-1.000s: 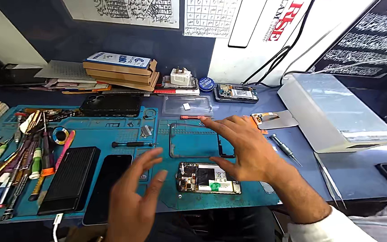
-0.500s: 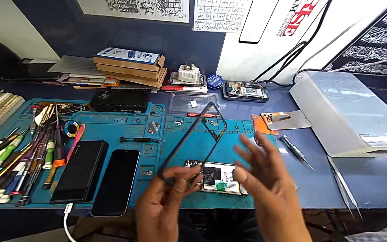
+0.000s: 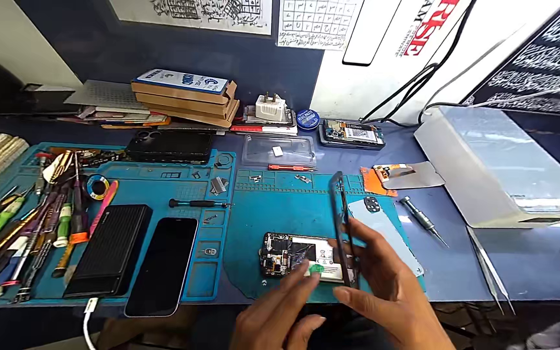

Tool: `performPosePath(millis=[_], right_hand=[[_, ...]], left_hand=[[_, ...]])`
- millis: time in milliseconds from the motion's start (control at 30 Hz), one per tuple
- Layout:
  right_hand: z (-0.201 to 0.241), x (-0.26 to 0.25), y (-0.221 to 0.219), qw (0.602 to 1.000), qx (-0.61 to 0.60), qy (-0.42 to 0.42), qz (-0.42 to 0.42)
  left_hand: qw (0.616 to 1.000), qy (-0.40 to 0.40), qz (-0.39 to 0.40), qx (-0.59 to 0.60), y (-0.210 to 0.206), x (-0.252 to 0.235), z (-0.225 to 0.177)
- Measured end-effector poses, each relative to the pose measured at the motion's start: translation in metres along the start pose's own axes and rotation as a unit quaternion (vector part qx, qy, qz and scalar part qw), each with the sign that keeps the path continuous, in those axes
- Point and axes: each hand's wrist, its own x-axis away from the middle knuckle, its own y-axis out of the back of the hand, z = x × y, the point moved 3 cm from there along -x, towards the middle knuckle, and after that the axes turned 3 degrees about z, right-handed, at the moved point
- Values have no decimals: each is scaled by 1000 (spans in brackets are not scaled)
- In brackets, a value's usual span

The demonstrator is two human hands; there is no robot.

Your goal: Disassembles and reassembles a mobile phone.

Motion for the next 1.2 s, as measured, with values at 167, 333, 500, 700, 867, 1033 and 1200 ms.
performPosePath(millis=[167, 333, 500, 700, 867, 1033, 1200], right_hand=[[-2, -22, 40, 963, 249, 43, 90], [-7, -31, 40, 924, 335, 59, 176], [-23, -34, 32, 895, 397, 89, 183], [-27, -35, 24, 869, 439, 96, 205], [-29, -36, 22, 857, 460, 99, 212], [-30, -35, 24, 854, 467, 100, 208], [-31, -36, 24, 854, 467, 98, 209]], left_hand=[[997, 59, -32, 28, 45, -2, 14], [996, 56, -66, -33, 68, -1, 29], [990, 60, -16, -123, 70, -5, 42], [980, 53, 46, -186, 62, -14, 51], [968, 55, 99, -225, 53, -21, 55], [959, 51, 121, -252, 48, -25, 58], [953, 53, 131, -266, 47, -29, 58]])
